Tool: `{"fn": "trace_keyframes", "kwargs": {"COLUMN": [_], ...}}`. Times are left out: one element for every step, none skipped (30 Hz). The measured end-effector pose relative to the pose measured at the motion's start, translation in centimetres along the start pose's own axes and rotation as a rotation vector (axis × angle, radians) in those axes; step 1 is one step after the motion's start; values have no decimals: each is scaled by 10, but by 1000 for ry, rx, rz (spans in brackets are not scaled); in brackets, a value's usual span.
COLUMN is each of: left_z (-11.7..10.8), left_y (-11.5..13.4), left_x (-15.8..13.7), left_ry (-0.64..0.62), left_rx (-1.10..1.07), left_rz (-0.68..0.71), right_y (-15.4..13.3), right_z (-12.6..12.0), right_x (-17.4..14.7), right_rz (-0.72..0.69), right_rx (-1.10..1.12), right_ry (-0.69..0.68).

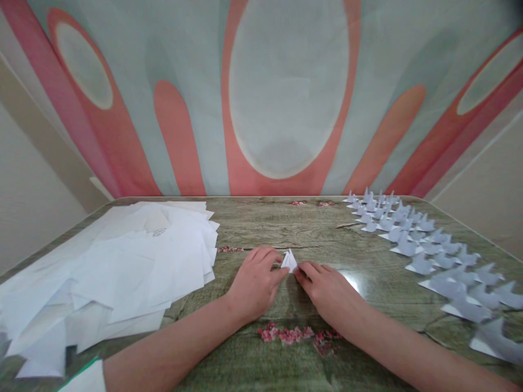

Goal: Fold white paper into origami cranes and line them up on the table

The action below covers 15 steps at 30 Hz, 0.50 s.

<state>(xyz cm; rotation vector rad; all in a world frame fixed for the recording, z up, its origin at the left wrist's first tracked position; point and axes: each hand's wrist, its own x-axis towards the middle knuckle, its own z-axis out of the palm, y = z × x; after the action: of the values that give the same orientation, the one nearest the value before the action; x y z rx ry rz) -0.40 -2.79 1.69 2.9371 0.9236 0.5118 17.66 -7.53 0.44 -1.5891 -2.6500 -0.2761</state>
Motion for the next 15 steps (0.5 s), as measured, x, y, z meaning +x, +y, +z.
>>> {"fn": "trace_keyframes", "kwargs": {"left_z": [0,0,1,1,1,1,1,1,1,1,2,2,2,2,3], "left_y": [1,1,2,3,3,4,4,5,5,5,5,4,4,4,4], "left_x": [0,0,0,0,0,-1,-1,-1,-1,-2,-2,-2,-2,-2,-2], "left_ry": [-9,-18,-27,-36,-44,-52,-58,-64,-70,-74,-76,-76,-74,-69,-64], "left_rx": [12,27,44,64,85,106,124,135,139,136,129,119,110,101,94], "left_rz": [5,6,6,7,8,11,12,12,11,9,7,6,6,8,11], "right_y": [0,0,-1,-1,-1,0,1,3,5,8,11,14,17,20,23], "right_z": [0,-1,-1,-1,-1,0,2,4,6,9,12,15,18,20,22], "right_x": [0,0,1,1,1,1,1,1,2,2,2,3,4,5,7], "right_rz": [4,9,12,16,22,27,32,36,41,47,59,83,116,141,163], "right_rx": [6,11,16,20,26,35,50,76,113,163,225,293,356,413,466], "right_ry": [1,1,0,-1,-2,1,10,31,61,108,167,221,272,313,342]}}
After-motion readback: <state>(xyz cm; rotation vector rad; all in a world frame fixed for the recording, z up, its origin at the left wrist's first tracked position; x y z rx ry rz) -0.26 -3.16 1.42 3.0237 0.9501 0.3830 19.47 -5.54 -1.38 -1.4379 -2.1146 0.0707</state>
